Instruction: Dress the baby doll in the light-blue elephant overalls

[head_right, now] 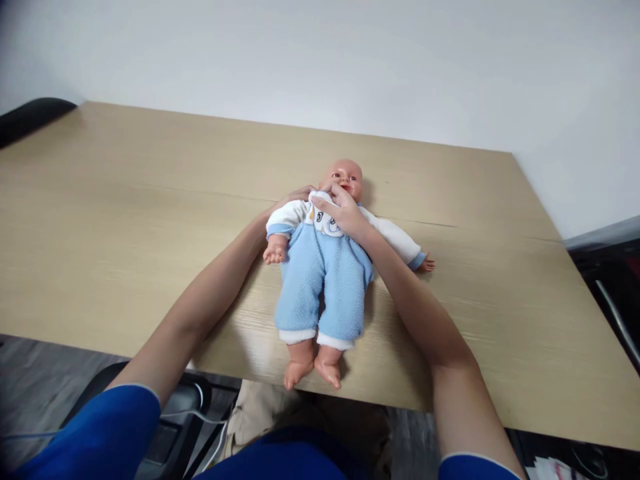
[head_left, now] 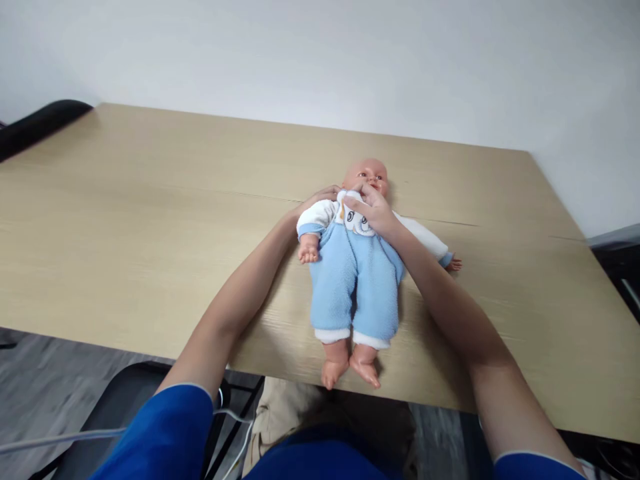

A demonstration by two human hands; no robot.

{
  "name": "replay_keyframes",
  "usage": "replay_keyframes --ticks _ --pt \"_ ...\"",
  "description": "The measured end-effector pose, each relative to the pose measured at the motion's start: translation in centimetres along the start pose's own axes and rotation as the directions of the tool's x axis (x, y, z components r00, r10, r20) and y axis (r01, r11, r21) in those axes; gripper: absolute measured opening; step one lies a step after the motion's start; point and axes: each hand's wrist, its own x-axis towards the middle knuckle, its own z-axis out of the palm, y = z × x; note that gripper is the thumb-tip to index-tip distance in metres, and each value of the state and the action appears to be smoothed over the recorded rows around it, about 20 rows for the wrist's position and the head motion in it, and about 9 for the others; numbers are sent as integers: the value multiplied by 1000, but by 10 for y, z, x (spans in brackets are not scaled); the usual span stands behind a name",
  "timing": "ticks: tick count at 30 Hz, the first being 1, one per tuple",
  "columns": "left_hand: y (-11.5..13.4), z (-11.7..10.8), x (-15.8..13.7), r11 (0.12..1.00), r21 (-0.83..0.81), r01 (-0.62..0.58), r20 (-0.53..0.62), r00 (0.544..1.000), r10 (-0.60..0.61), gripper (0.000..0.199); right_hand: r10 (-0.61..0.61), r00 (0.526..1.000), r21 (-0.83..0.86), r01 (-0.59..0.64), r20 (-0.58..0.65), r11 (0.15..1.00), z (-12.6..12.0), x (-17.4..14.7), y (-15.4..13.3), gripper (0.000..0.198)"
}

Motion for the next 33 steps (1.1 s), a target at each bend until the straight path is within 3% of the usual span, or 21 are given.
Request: replay_keyframes --ticks 2,4,11,14,18,21,25,29,31,33 --pt "-1 -3 6 1000 -5 23 156 987 -22 52 -17 1000 28 18 -7 999 1 1 1 82" --pt "-2 -4 9 999 -19 50 241 969 -43 46 -22 1000 32 22 -8 999 1 1 1 84" --pt "5 4 2 952 -187 244 298 937 -181 28 -24 999 5 24 -24 1000 -2 1 3 80" --pt "22 -2 -6 952 -62 301 244 929 -278 30 -24 999 -54 22 -35 998 -6 0 0 70" --pt "45 -19 -10 937 218 274 165 936 -312 35 -61 994 -339 25 -95 941 -20 -11 -14 50" --pt "58 -28 -13 921 262 288 211 914 -346 41 -18 996 -575 -39 -92 817 -40 -23 -26 40" --pt "67 -26 -18 921 263 287 239 906 -350 34 94 992 -717 -130 -89 685 -67 -39 -32 50" --pt "68 -20 -20 946 222 234 315 901 -297 46 -44 981 -744 -114 -189 658 -84 -65 -19 51" --pt "68 -18 -21 933 327 152 330 907 -264 51 -149 962 -763 -80 -226 641 -93 -89 -7 44" --pt "72 -15 -24 860 509 28 298 932 -207 45 -232 945 -795 -46 -231 605 -104 -118 7 41"
